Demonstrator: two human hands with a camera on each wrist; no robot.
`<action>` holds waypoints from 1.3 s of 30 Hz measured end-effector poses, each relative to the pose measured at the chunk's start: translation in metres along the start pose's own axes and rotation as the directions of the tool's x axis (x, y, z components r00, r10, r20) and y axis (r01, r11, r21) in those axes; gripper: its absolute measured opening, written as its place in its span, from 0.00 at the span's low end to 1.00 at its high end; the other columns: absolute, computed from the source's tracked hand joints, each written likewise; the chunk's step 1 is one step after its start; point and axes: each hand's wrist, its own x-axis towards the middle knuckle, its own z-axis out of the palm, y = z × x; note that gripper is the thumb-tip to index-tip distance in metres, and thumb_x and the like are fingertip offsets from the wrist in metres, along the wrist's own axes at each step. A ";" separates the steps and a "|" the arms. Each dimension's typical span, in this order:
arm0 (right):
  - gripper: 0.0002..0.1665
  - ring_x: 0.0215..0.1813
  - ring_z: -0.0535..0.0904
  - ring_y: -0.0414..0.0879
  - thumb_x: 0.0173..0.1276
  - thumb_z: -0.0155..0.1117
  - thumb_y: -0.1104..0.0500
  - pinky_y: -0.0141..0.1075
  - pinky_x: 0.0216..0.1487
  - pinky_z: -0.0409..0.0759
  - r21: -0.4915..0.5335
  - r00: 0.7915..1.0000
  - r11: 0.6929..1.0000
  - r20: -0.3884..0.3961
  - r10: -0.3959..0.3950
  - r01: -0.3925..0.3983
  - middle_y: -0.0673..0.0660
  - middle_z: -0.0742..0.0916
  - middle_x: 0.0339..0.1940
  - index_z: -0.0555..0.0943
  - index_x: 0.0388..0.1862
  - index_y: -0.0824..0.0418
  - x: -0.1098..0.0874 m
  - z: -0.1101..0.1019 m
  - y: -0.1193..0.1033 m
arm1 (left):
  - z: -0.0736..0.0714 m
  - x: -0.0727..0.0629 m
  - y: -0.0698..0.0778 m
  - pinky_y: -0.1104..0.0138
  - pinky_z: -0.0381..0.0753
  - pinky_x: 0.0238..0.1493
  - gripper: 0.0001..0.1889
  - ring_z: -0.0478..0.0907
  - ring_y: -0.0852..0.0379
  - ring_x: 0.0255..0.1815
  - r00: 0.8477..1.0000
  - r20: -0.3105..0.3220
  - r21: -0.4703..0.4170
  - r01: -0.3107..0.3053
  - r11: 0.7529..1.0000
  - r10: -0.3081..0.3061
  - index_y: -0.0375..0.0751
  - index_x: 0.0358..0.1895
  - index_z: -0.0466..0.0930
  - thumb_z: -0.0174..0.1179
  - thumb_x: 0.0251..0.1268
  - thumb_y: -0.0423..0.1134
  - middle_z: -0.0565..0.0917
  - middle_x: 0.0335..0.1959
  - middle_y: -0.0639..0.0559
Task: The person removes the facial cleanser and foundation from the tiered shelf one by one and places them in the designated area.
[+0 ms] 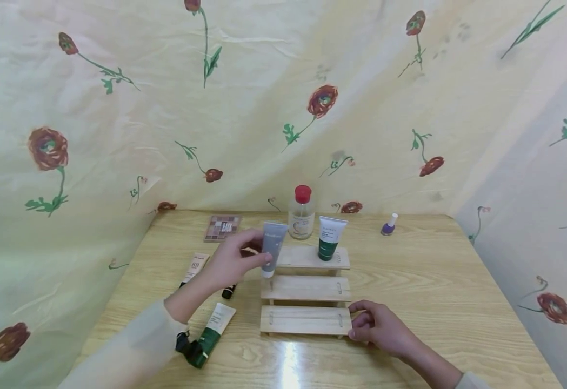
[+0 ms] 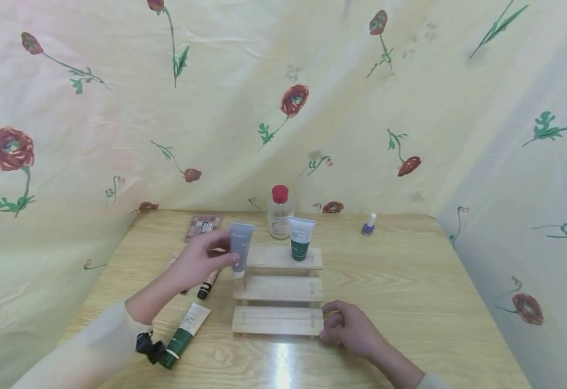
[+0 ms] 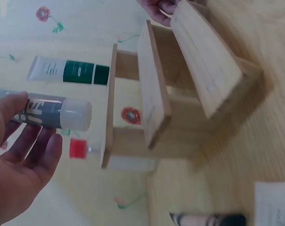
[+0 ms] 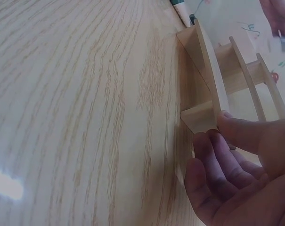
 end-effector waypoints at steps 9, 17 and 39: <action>0.32 0.35 0.82 0.49 0.63 0.76 0.63 0.38 0.27 0.80 0.002 1.000 1.000 0.001 0.005 -0.005 0.58 0.89 0.37 0.73 0.62 0.73 0.001 -0.001 0.003 | -0.032 -0.058 -0.035 0.63 0.85 0.48 0.17 0.82 0.52 0.48 0.994 0.013 0.036 0.111 0.993 -0.111 0.44 0.59 0.83 0.67 0.70 0.40 0.86 0.49 0.49; 0.33 0.33 0.82 0.50 0.63 0.76 0.63 0.39 0.27 0.81 -0.001 1.000 1.000 0.010 0.006 -0.006 0.58 0.89 0.37 0.73 0.62 0.74 0.000 -0.002 0.001 | -0.047 -0.099 -0.069 0.65 0.86 0.45 0.26 0.83 0.53 0.46 0.974 -0.046 -0.058 0.221 0.974 -0.224 0.33 0.65 0.75 0.69 0.66 0.36 0.86 0.47 0.41; 0.32 0.33 0.81 0.49 0.63 0.76 0.63 0.38 0.27 0.80 0.004 1.000 1.000 0.020 0.004 -0.004 0.59 0.88 0.37 0.73 0.62 0.74 0.001 -0.002 -0.002 | -0.064 -0.157 -0.123 0.62 0.87 0.40 0.29 0.83 0.51 0.43 0.850 -0.072 -0.031 0.521 0.853 -0.522 0.30 0.63 0.76 0.73 0.60 0.38 0.84 0.44 0.44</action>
